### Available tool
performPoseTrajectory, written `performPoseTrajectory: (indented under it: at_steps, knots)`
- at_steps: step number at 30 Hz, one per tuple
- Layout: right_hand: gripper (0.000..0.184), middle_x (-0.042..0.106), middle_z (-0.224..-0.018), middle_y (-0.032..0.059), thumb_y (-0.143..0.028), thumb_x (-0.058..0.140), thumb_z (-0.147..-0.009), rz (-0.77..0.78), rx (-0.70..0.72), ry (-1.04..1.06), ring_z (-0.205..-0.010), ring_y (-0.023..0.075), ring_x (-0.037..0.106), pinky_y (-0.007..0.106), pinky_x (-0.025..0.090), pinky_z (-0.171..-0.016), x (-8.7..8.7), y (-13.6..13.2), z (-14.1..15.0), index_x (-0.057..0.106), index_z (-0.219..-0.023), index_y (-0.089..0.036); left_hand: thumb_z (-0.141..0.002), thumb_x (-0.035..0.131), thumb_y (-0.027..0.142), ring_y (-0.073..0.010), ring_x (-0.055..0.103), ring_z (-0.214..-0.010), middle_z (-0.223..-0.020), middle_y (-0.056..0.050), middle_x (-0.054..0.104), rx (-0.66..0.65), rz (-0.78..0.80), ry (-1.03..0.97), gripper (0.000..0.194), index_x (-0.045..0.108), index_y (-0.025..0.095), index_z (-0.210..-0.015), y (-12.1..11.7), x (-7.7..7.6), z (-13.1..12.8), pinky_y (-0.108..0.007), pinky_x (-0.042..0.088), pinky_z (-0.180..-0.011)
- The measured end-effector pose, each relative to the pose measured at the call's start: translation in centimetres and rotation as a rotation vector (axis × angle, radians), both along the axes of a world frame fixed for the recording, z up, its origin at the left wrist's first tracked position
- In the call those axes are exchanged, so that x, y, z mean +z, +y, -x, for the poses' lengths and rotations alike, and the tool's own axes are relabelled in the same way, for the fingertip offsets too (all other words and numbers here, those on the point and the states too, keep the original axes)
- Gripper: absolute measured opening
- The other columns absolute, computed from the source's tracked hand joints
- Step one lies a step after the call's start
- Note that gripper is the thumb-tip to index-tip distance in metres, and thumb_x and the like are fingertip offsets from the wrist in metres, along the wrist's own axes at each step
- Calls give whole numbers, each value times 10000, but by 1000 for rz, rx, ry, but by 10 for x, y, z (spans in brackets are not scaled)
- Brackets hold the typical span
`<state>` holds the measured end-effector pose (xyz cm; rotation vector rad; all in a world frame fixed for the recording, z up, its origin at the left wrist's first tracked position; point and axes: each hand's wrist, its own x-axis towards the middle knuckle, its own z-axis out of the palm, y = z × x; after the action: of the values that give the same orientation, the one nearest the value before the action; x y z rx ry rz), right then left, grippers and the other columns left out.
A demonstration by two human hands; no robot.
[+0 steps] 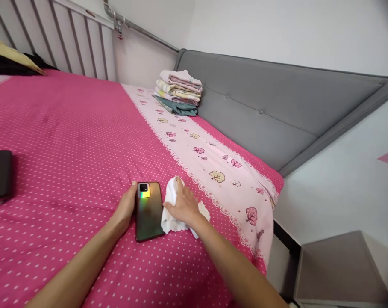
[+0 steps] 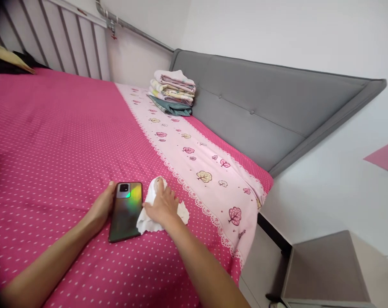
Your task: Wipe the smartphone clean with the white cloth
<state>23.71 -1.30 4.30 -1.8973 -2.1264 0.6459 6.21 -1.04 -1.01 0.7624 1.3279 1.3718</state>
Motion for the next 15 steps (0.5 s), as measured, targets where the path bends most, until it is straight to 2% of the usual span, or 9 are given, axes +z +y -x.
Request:
performPoseTrajectory:
  at_steps: [3,7,12,15]
  knots:
    - [722,400,-1407,128,-239,495,-820,-112,40,63,-1278,289,382,467,344,-1007,-15,0,-8,169,-1463,-195,-699,512,687,-273,668,-855,-924,-93,726,-42,-12,-33,615,667,136,-925,-2,-2,1,-418,506,-811]
    - [708,422,-1400,82,-130,463,-772,-189,34,179,-1283,218,390,346,347,-1032,-21,1,-20,245,-1444,-178,-713,488,699,-265,666,-859,-937,-89,726,-116,-16,-88,626,670,144,-938,-5,1,-2,-397,500,-818]
    - [724,434,-1397,58,-130,478,-749,-186,-21,181,-1262,229,420,366,360,-1026,-22,-2,-17,271,-1437,-220,-725,455,713,-273,665,-857,-890,-88,731,-205,0,-120,645,684,150,-938,-12,9,-7,-395,493,-822]
    - [711,448,-1382,65,-140,469,-756,-211,-24,147,-1241,238,441,373,378,-1009,-24,-3,-14,274,-1436,-214,-721,464,712,-276,651,-923,-938,-89,726,-209,-3,-108,648,680,153,-967,-12,10,-8,-395,473,-863]
